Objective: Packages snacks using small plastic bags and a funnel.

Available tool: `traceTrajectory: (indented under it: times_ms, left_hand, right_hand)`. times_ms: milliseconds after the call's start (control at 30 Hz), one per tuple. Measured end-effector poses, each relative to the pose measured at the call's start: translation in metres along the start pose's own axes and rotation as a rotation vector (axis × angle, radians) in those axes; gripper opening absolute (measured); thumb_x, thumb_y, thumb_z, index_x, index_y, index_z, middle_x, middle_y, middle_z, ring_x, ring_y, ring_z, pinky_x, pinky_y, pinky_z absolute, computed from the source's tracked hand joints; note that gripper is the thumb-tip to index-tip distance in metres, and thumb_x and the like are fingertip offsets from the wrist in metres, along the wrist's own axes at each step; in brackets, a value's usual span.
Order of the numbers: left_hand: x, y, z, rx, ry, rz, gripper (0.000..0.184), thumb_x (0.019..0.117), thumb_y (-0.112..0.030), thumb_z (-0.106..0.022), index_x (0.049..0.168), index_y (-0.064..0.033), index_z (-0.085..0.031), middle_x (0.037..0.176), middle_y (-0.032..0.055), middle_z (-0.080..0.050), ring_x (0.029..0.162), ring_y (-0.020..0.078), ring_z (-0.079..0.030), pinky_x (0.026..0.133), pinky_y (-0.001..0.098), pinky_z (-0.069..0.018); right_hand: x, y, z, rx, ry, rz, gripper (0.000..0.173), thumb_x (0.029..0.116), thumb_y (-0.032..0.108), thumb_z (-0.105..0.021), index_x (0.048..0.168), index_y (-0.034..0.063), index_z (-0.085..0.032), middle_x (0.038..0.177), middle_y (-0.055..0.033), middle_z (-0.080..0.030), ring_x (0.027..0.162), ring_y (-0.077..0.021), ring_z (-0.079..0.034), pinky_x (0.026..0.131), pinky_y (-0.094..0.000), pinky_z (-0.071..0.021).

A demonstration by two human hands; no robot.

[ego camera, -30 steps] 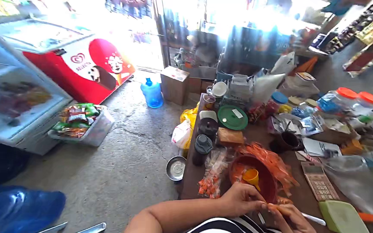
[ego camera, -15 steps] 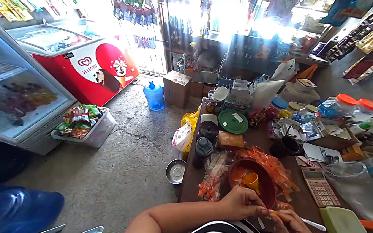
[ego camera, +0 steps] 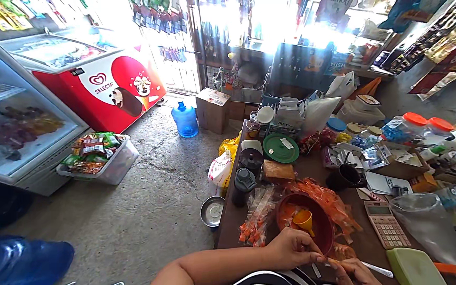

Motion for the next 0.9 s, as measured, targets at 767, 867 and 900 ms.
traceTrajectory:
  times_ms: [767,867,900]
  left_hand:
    - [-0.0013,0.0043,0.0046,-0.053,-0.052,0.033,0.017,0.0979,-0.008,-0.067,0.097,0.0080,-0.072,0.089,0.0102,-0.071,0.085,0.0061,-0.066,0.081,0.0207,-0.0532]
    - [-0.0004,0.0037,0.0035,-0.064,-0.041,0.045,0.017,0.0980,-0.008,-0.067,0.097,0.0075,-0.072,0.089,0.0098,-0.071,0.085,0.0059,-0.067,0.081,0.0209,-0.0539]
    - [-0.0002,0.0031,0.0028,-0.060,-0.034,0.045,0.016,0.0980,-0.008,-0.067,0.097,0.0076,-0.072,0.089,0.0102,-0.071,0.084,0.0063,-0.067,0.081,0.0213,-0.0539]
  right_hand:
    - [-0.0028,0.0034,-0.0043,0.003,0.088,0.019,0.016,0.0984,0.009,-0.066,0.106,-0.0011,-0.075,0.100,0.0011,-0.067,0.079,0.0088,-0.061,0.072,-0.0089,-0.0540]
    - [-0.0024,0.0037,-0.0008,-0.032,0.023,0.016,0.009,0.0915,0.007,-0.072,0.095,0.0002,-0.077,0.091,0.0028,-0.067,0.081,0.0083,-0.062,0.074,-0.0087,-0.0536]
    - [-0.0022,0.0046,0.0001,-0.044,-0.003,0.011,0.006,0.0889,0.007,-0.075,0.091,0.0014,-0.076,0.088,0.0040,-0.067,0.082,0.0081,-0.062,0.075,-0.0084,-0.0531]
Point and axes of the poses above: each hand's wrist, its own x-axis towards the middle knuckle, its own z-axis out of the back of the hand, y = z × x, the point moved 6 cm from there along x, towards the middle knuckle
